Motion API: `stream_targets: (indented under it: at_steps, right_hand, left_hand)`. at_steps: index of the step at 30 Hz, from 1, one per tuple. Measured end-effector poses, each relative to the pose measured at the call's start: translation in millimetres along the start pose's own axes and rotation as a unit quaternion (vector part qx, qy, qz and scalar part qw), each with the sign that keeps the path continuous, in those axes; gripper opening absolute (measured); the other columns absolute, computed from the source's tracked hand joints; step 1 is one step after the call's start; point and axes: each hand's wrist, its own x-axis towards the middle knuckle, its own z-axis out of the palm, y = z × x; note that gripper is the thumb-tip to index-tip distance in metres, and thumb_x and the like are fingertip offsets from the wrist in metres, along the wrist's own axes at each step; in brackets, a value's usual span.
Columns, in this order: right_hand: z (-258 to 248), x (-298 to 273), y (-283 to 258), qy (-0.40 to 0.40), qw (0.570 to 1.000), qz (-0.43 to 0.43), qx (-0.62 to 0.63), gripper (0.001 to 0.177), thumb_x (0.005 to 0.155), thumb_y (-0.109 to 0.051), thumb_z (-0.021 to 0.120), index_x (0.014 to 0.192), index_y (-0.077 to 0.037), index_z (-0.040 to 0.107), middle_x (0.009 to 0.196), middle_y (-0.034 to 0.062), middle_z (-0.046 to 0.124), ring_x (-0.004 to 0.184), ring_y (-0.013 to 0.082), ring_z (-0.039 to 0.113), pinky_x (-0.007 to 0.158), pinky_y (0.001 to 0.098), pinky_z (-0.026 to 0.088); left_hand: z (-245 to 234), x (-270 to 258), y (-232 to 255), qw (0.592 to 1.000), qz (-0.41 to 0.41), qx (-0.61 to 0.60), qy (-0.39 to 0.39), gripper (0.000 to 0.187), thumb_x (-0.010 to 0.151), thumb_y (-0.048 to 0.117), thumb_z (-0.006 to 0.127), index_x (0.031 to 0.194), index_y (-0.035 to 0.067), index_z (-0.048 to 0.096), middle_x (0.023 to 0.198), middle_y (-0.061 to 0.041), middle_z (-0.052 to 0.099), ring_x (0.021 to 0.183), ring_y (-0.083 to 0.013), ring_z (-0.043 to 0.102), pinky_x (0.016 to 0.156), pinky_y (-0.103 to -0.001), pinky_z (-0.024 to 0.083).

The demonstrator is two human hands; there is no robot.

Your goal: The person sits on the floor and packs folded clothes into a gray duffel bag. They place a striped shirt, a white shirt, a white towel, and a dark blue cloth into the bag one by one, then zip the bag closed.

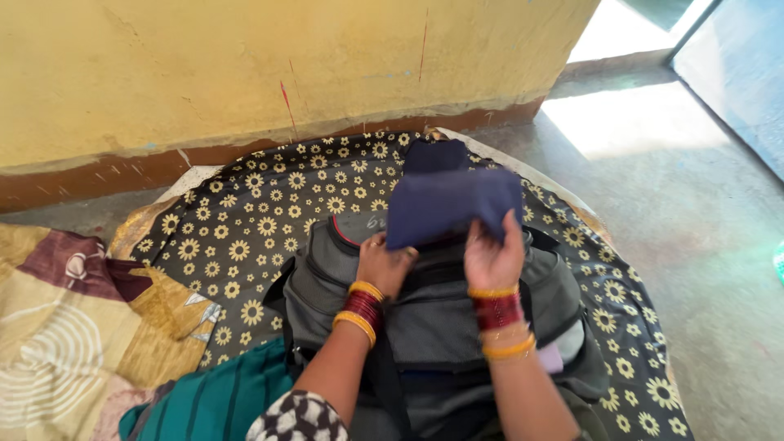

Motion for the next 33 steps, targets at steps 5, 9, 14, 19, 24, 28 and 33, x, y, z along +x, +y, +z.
stream_targets:
  at_steps: [5, 9, 14, 19, 24, 28, 33]
  right_hand:
    - [-25, -111, 5, 0.092, 0.99, 0.085, -0.064, 0.029, 0.095, -0.008, 0.065, 0.123, -0.006, 0.064, 0.124, 0.0052, 0.069, 0.115, 0.0223, 0.066, 0.101, 0.0428, 0.055]
    - [-44, -163, 0, 0.101, 0.977, 0.122, -0.145, 0.034, 0.09, -0.008, 0.065, 0.124, -0.005, 0.061, 0.121, 0.0075, 0.068, 0.112, 0.025, 0.067, 0.096, 0.0433, 0.056]
    - [-42, -195, -2, 0.083, 0.951, 0.175, -0.242, 0.04, 0.086, -0.01, 0.066, 0.125, -0.003, 0.059, 0.121, 0.0084, 0.069, 0.109, 0.0252, 0.068, 0.092, 0.045, 0.057]
    - [-44, -202, -17, 0.058, 0.895, 0.24, -0.37, 0.045, 0.092, -0.028, 0.066, 0.128, -0.003, 0.058, 0.123, 0.0093, 0.068, 0.108, 0.0206, 0.068, 0.093, 0.0396, 0.056]
    - [-66, -194, -26, -0.022, 0.944, 0.287, -0.16, 0.059, 0.107, -0.048, 0.063, 0.138, 0.002, 0.055, 0.122, 0.0115, 0.061, 0.106, 0.0227, 0.061, 0.095, 0.0388, 0.051]
    - [-32, -192, -16, 0.029, 0.932, 0.302, -0.2, 0.059, 0.092, -0.044, 0.067, 0.136, -0.007, 0.055, 0.132, 0.0081, 0.064, 0.116, 0.0214, 0.064, 0.101, 0.0405, 0.051]
    - [-22, -192, 2, 0.101, 0.906, 0.303, -0.276, 0.05, 0.086, -0.029, 0.076, 0.127, -0.002, 0.065, 0.127, 0.0133, 0.069, 0.114, 0.0267, 0.066, 0.103, 0.0428, 0.051]
  left_hand:
    - [9, 1, -41, 0.87, -0.23, -0.437, 0.005, 0.067, 0.099, 0.068, 0.04, 0.13, 0.012, 0.063, 0.135, -0.007, 0.065, 0.129, -0.0266, 0.056, 0.113, -0.04, 0.038]
    - [-36, -36, -1, 0.715, -0.281, -0.64, 0.018, 0.06, 0.094, 0.056, 0.057, 0.132, 0.01, 0.064, 0.137, -0.004, 0.067, 0.126, -0.0193, 0.061, 0.111, -0.035, 0.042]
    - [-66, -85, 45, 0.694, -0.286, -0.657, 0.071, 0.045, 0.089, 0.018, 0.069, 0.131, 0.002, 0.062, 0.123, -0.011, 0.068, 0.111, -0.0241, 0.067, 0.095, -0.041, 0.055]
    - [-87, -121, 34, 0.661, -0.323, -0.665, 0.131, 0.043, 0.084, 0.007, 0.058, 0.127, 0.005, 0.063, 0.118, -0.011, 0.07, 0.107, -0.0265, 0.068, 0.092, -0.041, 0.057]
    - [-111, -143, -2, 0.622, -0.341, -0.701, 0.079, 0.044, 0.084, 0.005, 0.055, 0.125, -0.007, 0.061, 0.12, -0.015, 0.071, 0.109, -0.0294, 0.069, 0.099, -0.042, 0.054]
    - [-118, -161, -4, 0.615, -0.358, -0.702, -0.021, 0.046, 0.083, 0.005, 0.053, 0.125, -0.009, 0.063, 0.121, -0.016, 0.072, 0.108, -0.0292, 0.068, 0.102, -0.043, 0.052]
    - [-124, -168, 24, 0.664, -0.366, -0.648, -0.076, 0.046, 0.08, 0.002, 0.058, 0.125, -0.004, 0.065, 0.119, -0.014, 0.072, 0.105, -0.0272, 0.069, 0.099, -0.043, 0.053]
